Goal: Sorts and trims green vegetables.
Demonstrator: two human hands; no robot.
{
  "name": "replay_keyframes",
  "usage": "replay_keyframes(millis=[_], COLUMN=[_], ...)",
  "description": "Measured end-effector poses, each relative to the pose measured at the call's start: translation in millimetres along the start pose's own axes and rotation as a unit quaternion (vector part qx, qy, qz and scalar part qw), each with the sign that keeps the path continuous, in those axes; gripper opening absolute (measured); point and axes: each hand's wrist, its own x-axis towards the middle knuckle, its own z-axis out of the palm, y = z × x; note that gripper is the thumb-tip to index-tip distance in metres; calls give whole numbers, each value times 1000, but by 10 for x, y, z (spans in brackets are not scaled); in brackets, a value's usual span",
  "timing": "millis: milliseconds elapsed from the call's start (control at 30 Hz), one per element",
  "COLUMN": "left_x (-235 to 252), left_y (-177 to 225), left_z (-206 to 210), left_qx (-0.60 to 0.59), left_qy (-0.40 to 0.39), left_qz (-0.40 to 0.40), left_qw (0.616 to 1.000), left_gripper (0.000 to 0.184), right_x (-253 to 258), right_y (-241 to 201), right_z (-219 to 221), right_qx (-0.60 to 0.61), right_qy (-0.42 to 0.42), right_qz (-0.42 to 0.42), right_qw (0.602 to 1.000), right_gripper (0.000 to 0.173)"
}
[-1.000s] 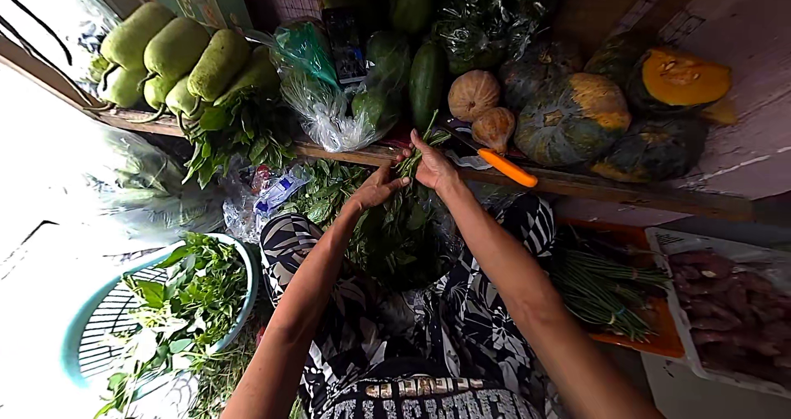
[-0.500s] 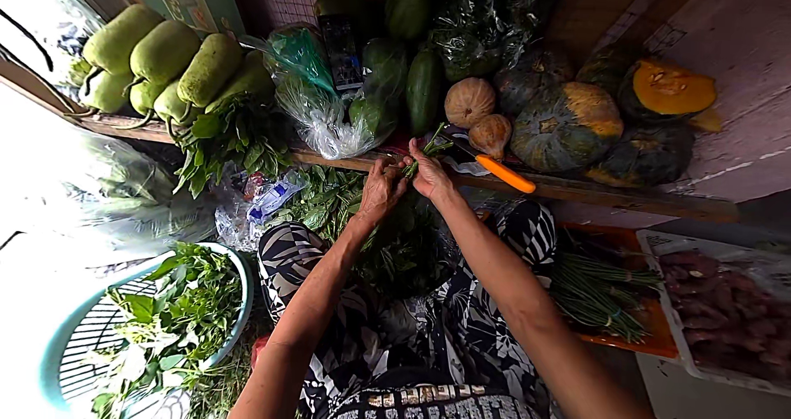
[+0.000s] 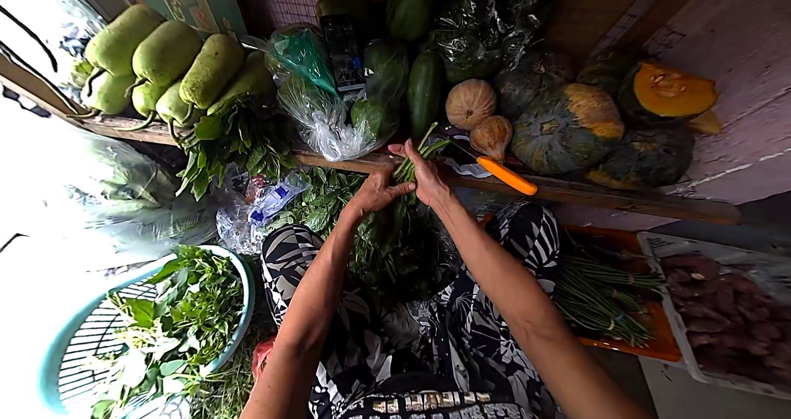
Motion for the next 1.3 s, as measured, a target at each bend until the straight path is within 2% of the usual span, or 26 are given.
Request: replay_keyframes(millis=[67,200,333,467,567,667,733,767,800,833,867,900,967,1033,1067,1133,1200,1300], left_x=[-106,-87,-75,-56,-53,-55,-79,-92,-99,-94,-73,-43,36,118,154,236,319,410], left_y=[68,22,24,16,34,65,123,149,164,170,157,129,107,126,141,170,218,255], left_z=[4,63,73,198,300,363,365,354,331,299,265,233,207,226,246,268,268,237], left_qx=[72,39,50,-32,-62,2,79,110,131,139,141,142,156,195,217,257,288,328], left_qy=[12,26,-6,-1,-19,-42,-53,-58,-63,-60,-48,-33,-15,-19,-25,-43,-57,-53], left_qz=[6,88,70,58,60,50,36,25,12,-4,-19,-28,-46,-62,-63,-56,-41,-3], left_qw=[997,995,996,998,996,998,995,992,989,988,989,989,987,979,974,964,955,943], left_gripper=[55,72,65,50,48,55,54,51,50,51,51,51,51,49,49,49,50,52], right_x=[-46,-240,-276,-284,-273,-281,-354,-403,-458,-512,-575,-656,-725,-486,-352,-148,-66,-263], right_y=[-17,2,45,103,137,211,183,136,66,-24,-120,-213,-344,-302,-248,-162,-150,-271], right_z=[32,64,25,-39,-97,-147,-253,-358,-497,-656,-817,-949,-1143,-1387,-1497,-1676,-1815,-1827], right_qx=[-72,-118,-121,-115,-85,-74,-107,-145,-201,-259,-315,-372,-504,-620,-650,-666,-657,-664], right_qy=[-8,-22,-49,-42,-23,6,-13,-35,-57,-75,-65,-14,130,154,131,78,46,26], right_qz=[-24,-24,-45,-86,-72,-53,-23,3,36,66,78,68,11,36,72,109,89,64], right_qw=[997,992,990,989,994,996,994,989,977,961,943,926,854,769,745,734,747,745], right_gripper=[48,53,52,49,52,52,48,53,61,61,58,45,30,33,40,47,42,39])
